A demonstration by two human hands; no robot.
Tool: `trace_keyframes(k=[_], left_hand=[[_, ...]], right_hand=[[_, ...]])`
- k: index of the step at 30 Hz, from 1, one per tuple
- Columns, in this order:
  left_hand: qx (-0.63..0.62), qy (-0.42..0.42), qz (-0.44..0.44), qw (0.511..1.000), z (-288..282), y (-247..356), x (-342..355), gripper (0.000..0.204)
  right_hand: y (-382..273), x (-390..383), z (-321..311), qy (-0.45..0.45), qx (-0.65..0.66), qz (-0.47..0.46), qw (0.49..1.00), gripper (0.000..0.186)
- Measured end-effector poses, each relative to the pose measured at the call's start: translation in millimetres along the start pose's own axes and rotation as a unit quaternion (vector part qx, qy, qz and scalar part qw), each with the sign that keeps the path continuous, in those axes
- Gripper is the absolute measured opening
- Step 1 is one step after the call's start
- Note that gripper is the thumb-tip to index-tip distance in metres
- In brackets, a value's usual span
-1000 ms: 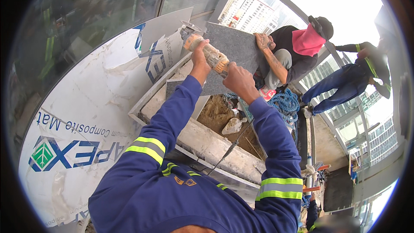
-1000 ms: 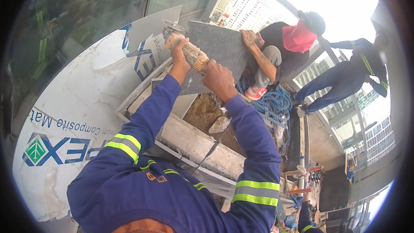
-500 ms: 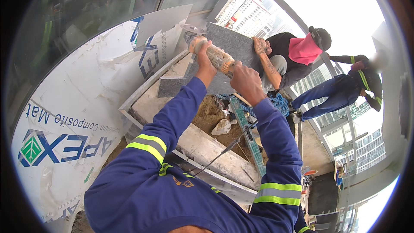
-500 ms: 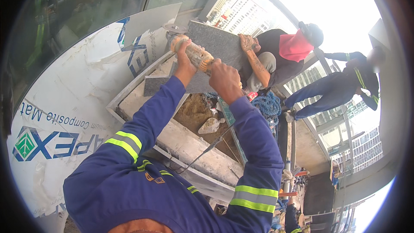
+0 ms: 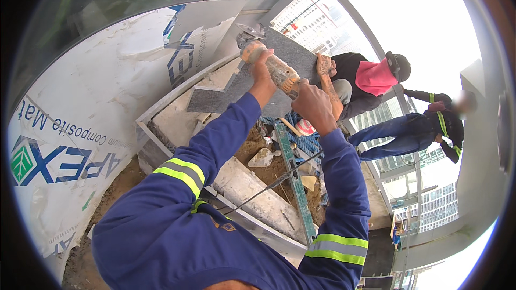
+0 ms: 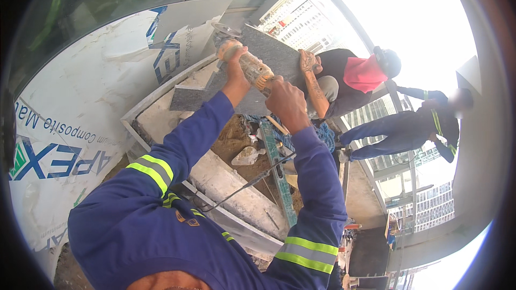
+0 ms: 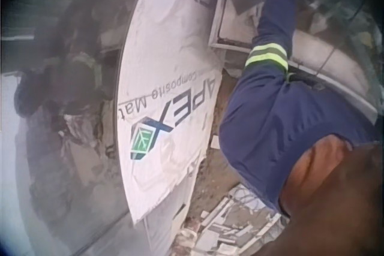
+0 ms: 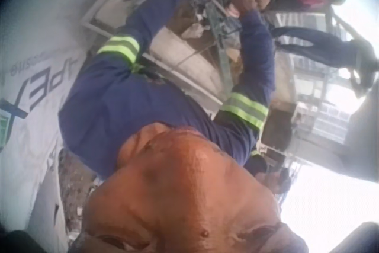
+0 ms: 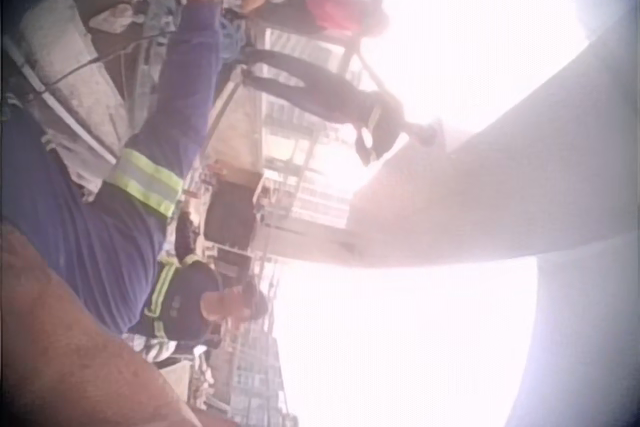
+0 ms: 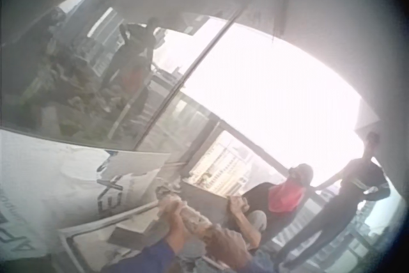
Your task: The person uses an angle grinder to cut a dark stone tile while a coworker holds it steady. After cutting, the person places the tile aside and picks up a metal frame to position it against the wall.
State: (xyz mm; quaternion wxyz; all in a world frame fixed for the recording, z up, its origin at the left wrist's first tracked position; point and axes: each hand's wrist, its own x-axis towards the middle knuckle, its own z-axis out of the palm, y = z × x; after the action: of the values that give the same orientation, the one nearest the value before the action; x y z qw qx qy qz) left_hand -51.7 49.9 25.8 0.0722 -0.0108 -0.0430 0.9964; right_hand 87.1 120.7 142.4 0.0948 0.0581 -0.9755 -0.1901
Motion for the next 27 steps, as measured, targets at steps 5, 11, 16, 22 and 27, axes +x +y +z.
trace_keyframes(k=[5, 11, 16, 22, 27], left_hand=[[-0.019, 0.019, 0.021, 0.999, 4.6, -6.7, -0.9, 0.043], [-0.044, 0.031, 0.034, 0.998, 4.2, -10.8, -3.1, 0.04], [-0.051, 0.022, 0.017, 0.998, 7.9, -5.6, -9.8, 0.044], [-0.049, 0.02, 0.018, 0.998, 9.7, -5.4, -6.0, 0.041], [-0.042, 0.036, 0.007, 0.998, 5.2, -3.7, -8.6, 0.038]], right_hand=[[7.1, 7.3, -12.4, -0.038, -0.021, -0.001, 0.999, 0.027], [3.0, 1.9, -24.4, -0.046, -0.032, -0.009, 0.998, 0.029], [4.4, 5.7, -18.3, -0.045, -0.042, -0.008, 0.998, 0.029], [6.7, 8.0, -19.5, -0.038, -0.038, -0.016, 0.998, 0.029], [2.6, 5.9, -19.9, -0.04, -0.048, -0.019, 0.998, 0.029]])
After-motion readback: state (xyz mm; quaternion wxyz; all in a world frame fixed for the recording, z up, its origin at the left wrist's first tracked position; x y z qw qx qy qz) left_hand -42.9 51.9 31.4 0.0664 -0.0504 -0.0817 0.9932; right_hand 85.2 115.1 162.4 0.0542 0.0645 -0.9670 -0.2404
